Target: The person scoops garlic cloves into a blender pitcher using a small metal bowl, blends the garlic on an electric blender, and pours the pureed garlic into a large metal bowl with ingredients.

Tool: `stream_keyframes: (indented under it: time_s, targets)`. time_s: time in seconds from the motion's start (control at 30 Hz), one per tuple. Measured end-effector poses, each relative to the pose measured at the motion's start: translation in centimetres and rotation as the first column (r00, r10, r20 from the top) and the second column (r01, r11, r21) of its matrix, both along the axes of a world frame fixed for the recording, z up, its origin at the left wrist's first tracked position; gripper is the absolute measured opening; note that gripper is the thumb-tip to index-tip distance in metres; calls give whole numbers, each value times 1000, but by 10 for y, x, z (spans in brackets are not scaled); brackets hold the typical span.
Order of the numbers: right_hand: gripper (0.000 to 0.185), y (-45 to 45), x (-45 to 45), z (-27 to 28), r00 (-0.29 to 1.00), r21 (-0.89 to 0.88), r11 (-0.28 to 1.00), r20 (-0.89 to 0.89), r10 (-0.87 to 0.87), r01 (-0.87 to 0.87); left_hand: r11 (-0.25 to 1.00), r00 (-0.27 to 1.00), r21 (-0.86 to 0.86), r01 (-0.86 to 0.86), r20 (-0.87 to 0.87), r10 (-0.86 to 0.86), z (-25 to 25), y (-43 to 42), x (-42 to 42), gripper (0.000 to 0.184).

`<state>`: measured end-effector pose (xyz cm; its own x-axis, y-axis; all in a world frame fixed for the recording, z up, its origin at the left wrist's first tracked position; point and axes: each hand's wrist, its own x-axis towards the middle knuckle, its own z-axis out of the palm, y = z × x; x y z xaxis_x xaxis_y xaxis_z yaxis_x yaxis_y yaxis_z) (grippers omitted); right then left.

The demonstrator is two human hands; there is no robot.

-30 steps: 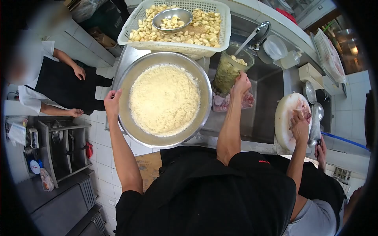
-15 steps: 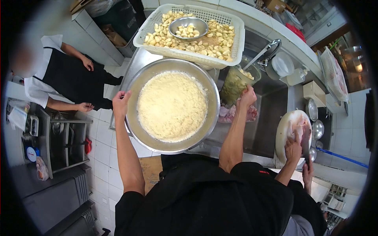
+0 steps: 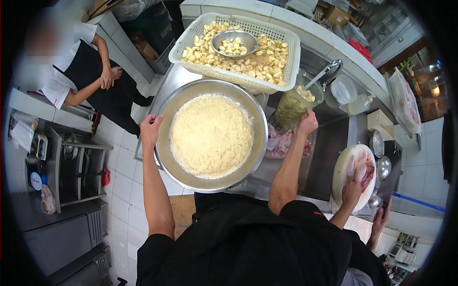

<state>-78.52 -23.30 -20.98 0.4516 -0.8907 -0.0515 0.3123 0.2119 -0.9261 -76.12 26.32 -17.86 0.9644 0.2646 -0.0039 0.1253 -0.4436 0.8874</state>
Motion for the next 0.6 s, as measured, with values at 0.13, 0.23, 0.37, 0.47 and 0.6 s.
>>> stream_keyframes:
  time_s: [0.13,0.23,0.37,0.47,0.6]
  targets:
    - [33,-5,1,8,999,-22,999,11,35,-35,999,1000,47,-8,1,8,-1,0,0,32]
    - [33,-8,1,9,999,-31,999,-2,40,-40,999,1000,34,4,-12,-4,-4,3,1,33]
    - [33,-6,-7,7,999,-40,999,-22,30,-31,1000,1000,8,4,12,-4,-4,1,1,32]
    - [33,3,-15,8,999,-43,999,-25,28,-30,1000,1000,3,-5,20,5,-5,3,0,33]
    - [33,8,-54,1,998,8,1000,-55,2,-1,998,999,58,-29,27,27,-6,2,0,36]
